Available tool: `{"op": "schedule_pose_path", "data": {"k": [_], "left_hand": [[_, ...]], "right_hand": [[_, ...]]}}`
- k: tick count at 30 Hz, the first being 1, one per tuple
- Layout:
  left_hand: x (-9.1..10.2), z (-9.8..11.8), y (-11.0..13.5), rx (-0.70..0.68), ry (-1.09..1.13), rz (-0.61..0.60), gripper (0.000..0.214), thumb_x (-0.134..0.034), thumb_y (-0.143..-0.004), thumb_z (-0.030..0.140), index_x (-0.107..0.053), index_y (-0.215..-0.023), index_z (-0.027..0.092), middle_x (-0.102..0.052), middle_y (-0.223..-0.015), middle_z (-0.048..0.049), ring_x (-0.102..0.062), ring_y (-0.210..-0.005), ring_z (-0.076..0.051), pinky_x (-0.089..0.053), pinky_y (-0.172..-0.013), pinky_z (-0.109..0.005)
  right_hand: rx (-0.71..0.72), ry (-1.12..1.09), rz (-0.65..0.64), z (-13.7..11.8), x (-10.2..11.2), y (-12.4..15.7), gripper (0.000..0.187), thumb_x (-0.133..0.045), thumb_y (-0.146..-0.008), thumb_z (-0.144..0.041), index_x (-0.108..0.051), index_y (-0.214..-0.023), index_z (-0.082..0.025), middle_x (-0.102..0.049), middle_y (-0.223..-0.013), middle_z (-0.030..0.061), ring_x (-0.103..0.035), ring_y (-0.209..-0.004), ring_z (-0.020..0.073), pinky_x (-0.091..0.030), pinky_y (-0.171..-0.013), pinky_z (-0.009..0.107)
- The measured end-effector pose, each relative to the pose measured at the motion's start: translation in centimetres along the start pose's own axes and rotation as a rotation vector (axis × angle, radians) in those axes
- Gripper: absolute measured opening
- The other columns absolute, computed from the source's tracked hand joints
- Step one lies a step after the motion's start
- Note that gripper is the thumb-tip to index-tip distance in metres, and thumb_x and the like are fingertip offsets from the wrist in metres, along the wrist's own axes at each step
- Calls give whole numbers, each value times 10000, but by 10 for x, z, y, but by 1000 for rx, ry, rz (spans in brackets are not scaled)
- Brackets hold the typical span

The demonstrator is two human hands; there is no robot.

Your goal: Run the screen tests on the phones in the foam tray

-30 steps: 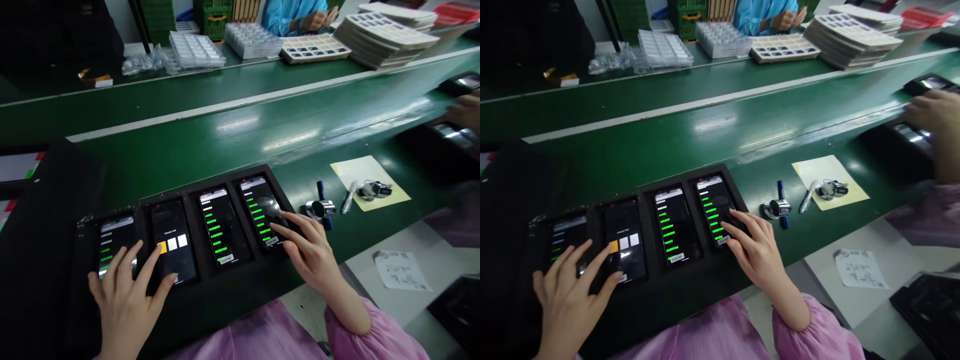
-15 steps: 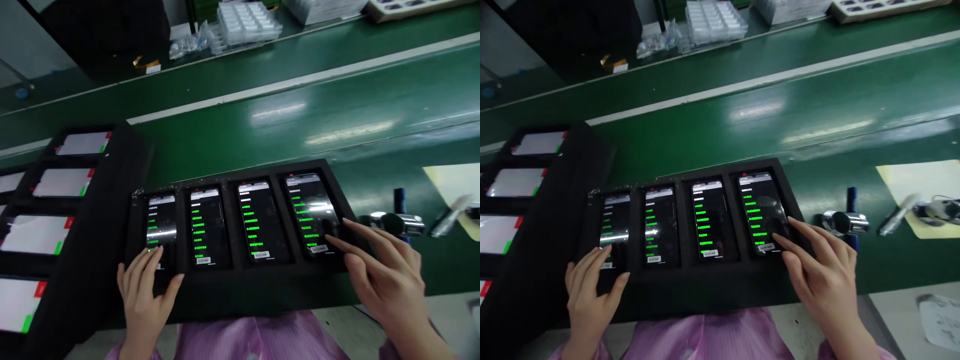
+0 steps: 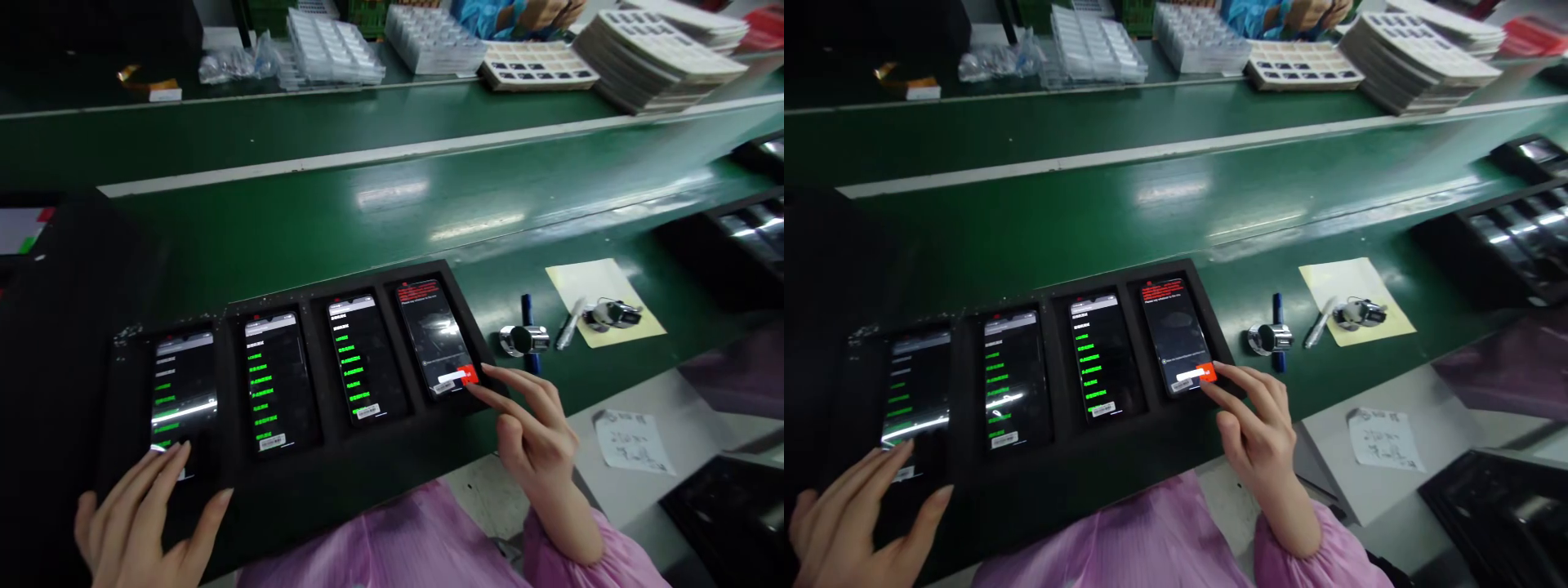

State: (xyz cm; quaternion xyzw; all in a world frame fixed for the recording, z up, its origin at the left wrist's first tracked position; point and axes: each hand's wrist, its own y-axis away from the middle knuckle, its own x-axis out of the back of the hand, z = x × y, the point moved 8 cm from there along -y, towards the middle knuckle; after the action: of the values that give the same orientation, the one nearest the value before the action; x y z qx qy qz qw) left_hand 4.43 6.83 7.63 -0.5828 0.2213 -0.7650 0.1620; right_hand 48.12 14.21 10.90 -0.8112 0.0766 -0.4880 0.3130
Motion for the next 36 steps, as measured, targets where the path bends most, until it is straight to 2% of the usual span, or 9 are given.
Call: {"op": "schedule_pose_path", "data": {"k": [4,8,11,16,21,24,27,32,36], "left_hand": [[-2,-3,3,-11,-16,-23,695,-822,-915,335,-584,-1558,224,-744,-1251,-173,-674,-1289,-369,-294,-1307,-651],[0,2,0,2,-18,-27,681,-810,-924,317,-581,-1559,226,-742,-1250,-168,-681,-1266,-350,-290,-1311,-640],[4,11,-6,-12,-10,-5,645,-785,-942,321,-590,-1546,205,-740,-1246,-169,-681,-1243,-335,-283,-1313,-629],[1,29,-17,-66,5,-33,597,-751,-964,335,-599,-1520,178,-734,-1240,-159,-658,-1234,-311,-253,-1330,-597],[-8,48,-29,-132,-11,-111,530,-707,-992,430,-636,-1449,172,-716,-1315,-158,-628,-1295,-316,-175,-1356,-610],[-11,55,-34,-159,-36,-156,482,-695,-1001,451,-670,-1386,164,-703,-1342,-165,-610,-1327,-317,-135,-1365,-613],[-9,58,-37,-156,-16,-164,427,-677,-1014,454,-702,-1335,173,-698,-1342,-161,-599,-1343,-312,-134,-1366,-611],[-7,72,-39,-120,81,-134,354,-641,-1035,477,-750,-1271,237,-698,-1338,-124,-583,-1370,-286,-132,-1370,-600],[-12,74,-37,-70,-3,-176,503,-560,-1029,649,-741,-1326,287,-676,-1423,-124,-517,-1439,-325,2,-1355,-669]], "right_hand": [[-1,-4,-37,-1,-7,-2,359,-452,-1086,-230,-772,-1245,-269,-722,-1288,94,-670,-1133,278,-525,-937,475],[-28,113,-151,4,-16,-6,312,-506,-1090,-252,-758,-1273,-261,-631,-1485,117,-608,-1282,331,-471,-1001,507],[-2,196,-170,1,-17,-8,276,-523,-1097,-274,-756,-1242,-244,-562,-1568,135,-573,-1334,370,-433,-1028,534],[71,117,-131,-30,-21,-20,239,-526,-1111,-292,-739,-1207,-240,-633,-1478,130,-592,-1315,352,-421,-1062,540],[312,-59,-196,-78,-43,-32,396,-394,-1155,-458,-696,-1305,-250,-646,-1455,132,-627,-1262,285,-450,-1076,509],[366,-76,-203,-85,-52,-32,408,-408,-1145,-494,-725,-1259,-265,-661,-1443,134,-632,-1242,295,-446,-1061,517],[389,-19,-251,-85,-59,-27,344,-487,-1125,-441,-748,-1258,-262,-671,-1439,151,-635,-1228,342,-403,-1065,566],[306,-168,-49,-77,-34,-30,494,-442,-1111,-368,-572,-1587,-358,-719,-1236,157,-665,-1073,352,-469,-977,575],[221,-221,-42,-66,-42,-19,486,-457,-1074,-390,-605,-1530,-472,-744,-1190,120,-684,-1009,356,-487,-919,597]]}}
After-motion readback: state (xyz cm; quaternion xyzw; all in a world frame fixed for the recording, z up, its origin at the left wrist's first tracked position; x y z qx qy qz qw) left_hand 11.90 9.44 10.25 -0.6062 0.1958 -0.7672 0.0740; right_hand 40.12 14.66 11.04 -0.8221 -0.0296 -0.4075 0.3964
